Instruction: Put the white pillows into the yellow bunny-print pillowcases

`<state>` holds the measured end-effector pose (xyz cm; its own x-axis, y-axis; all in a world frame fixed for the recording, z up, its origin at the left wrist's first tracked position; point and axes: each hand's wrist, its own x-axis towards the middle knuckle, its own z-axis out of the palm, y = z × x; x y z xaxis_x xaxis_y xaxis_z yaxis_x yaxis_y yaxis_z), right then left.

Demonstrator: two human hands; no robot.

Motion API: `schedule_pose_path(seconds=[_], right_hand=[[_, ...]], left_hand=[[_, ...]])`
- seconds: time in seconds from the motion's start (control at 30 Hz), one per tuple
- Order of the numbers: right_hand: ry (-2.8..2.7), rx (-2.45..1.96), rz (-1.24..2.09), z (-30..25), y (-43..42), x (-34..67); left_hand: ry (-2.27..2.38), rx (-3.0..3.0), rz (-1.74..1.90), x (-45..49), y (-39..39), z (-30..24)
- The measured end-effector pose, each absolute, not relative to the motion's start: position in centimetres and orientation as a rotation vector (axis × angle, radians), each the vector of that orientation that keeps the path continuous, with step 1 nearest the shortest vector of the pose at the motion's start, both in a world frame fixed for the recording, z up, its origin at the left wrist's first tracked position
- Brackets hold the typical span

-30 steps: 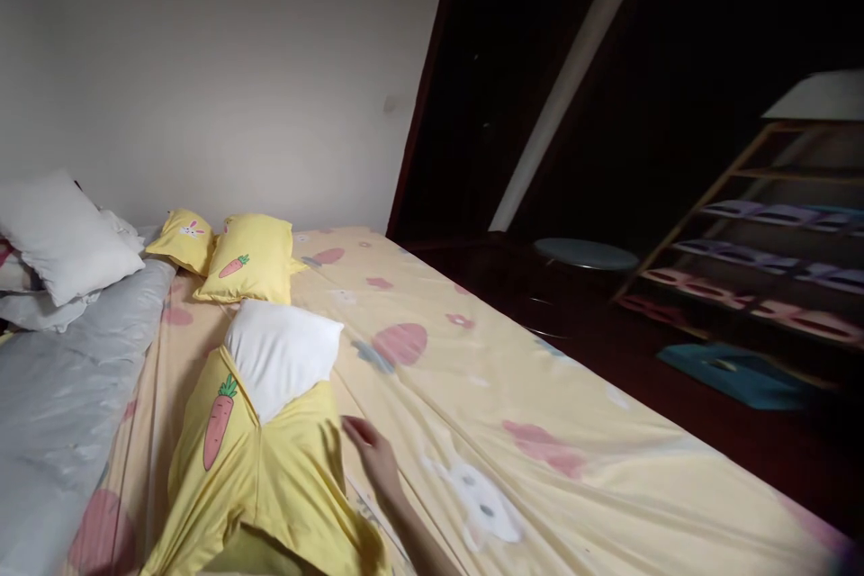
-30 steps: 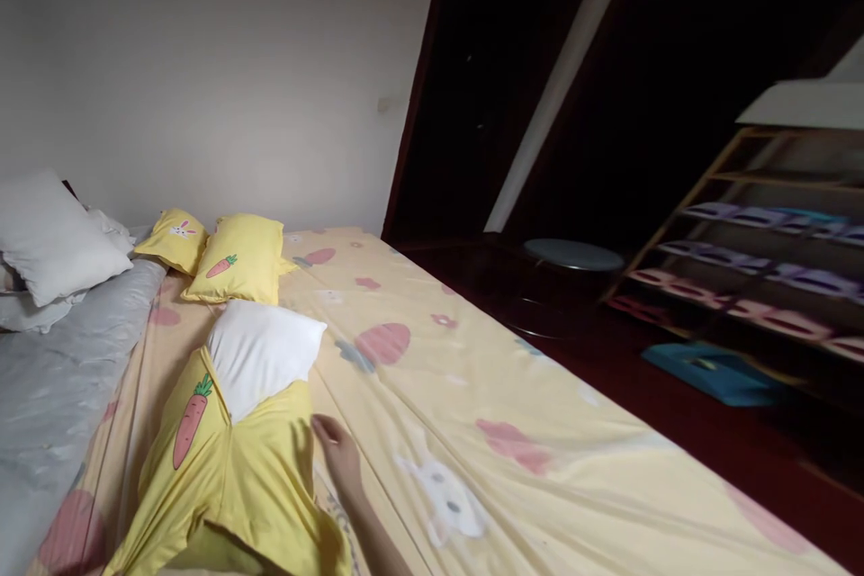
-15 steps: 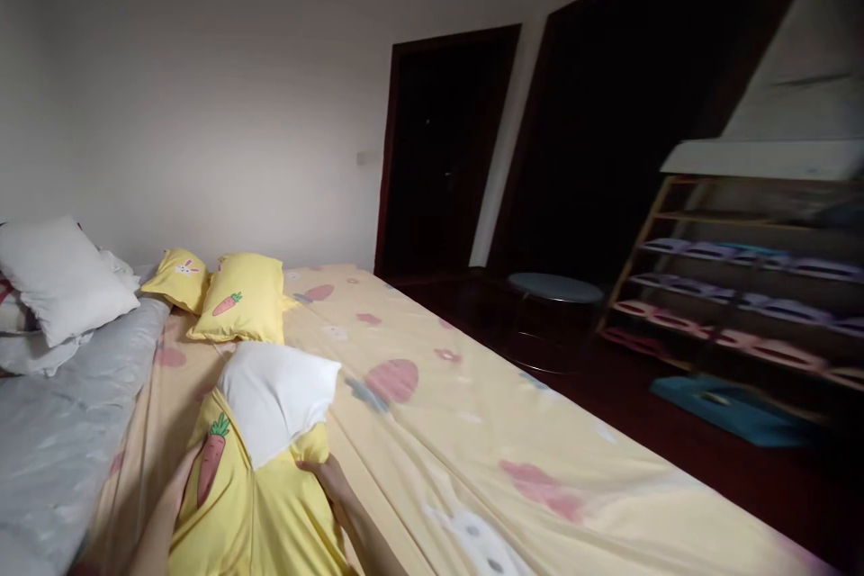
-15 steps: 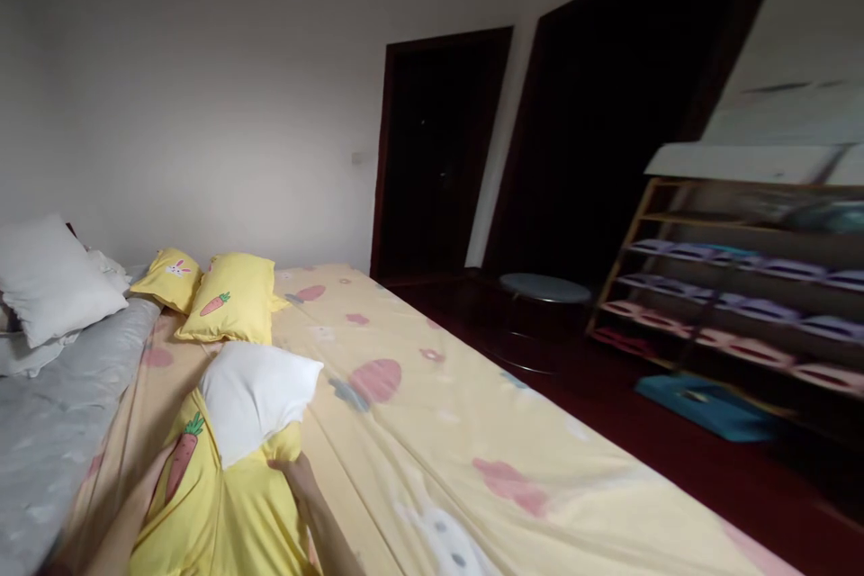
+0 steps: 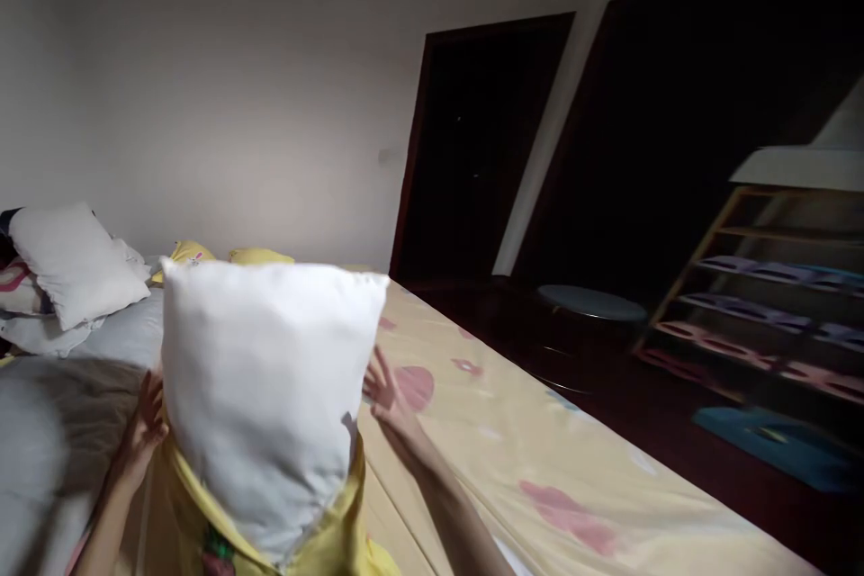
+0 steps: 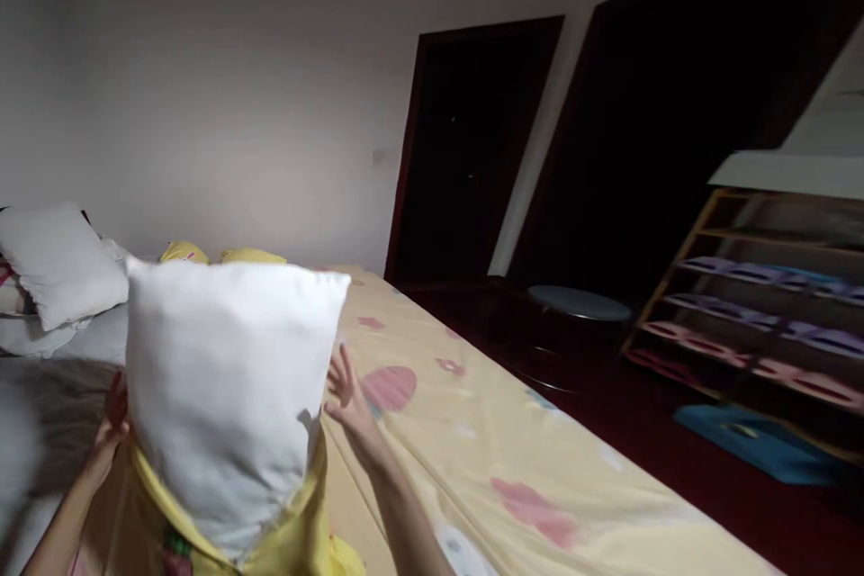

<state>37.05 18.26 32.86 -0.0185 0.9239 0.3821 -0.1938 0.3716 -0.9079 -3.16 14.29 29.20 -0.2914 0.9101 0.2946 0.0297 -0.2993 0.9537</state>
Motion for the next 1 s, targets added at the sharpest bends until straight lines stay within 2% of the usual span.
schedule_pose_path(seconds=[0.13,0.27,0.37,0.47,0.6,0.8,1.0], right_hand=[[-1.212,-0.734,0.934,38.6,18.8,35.7],[-1.083,-0.844,0.828,41.8,17.3,35.1],[-1.121,-0.894,0.561,43.1,15.9,35.7],[-1.387,-0.894,0.347,43.8,14.2,35.3],[-1.889,-0.946,0.324,44.3,11.7,33.6],[-2.047,-1.250,0.060,44.0,9.0,30.3],[-2.287,-1.251,0.024,38.0,7.5,26.6]], left_hand=[[1.320,1.314,1.695,-1.9,14.7,33.4],[1.240,1.398,1.887,-0.8,13.9,38.4],[1.130,1.558,1.863,-0.2,13.0,41.8],[1.152,1.691,1.779,1.1,12.5,43.4],[1.352,1.898,1.577,2.6,12.0,42.7],[1.559,2.058,1.213,3.6,9.3,40.4],[1.546,1.858,1.372,4.9,5.7,36.8]])
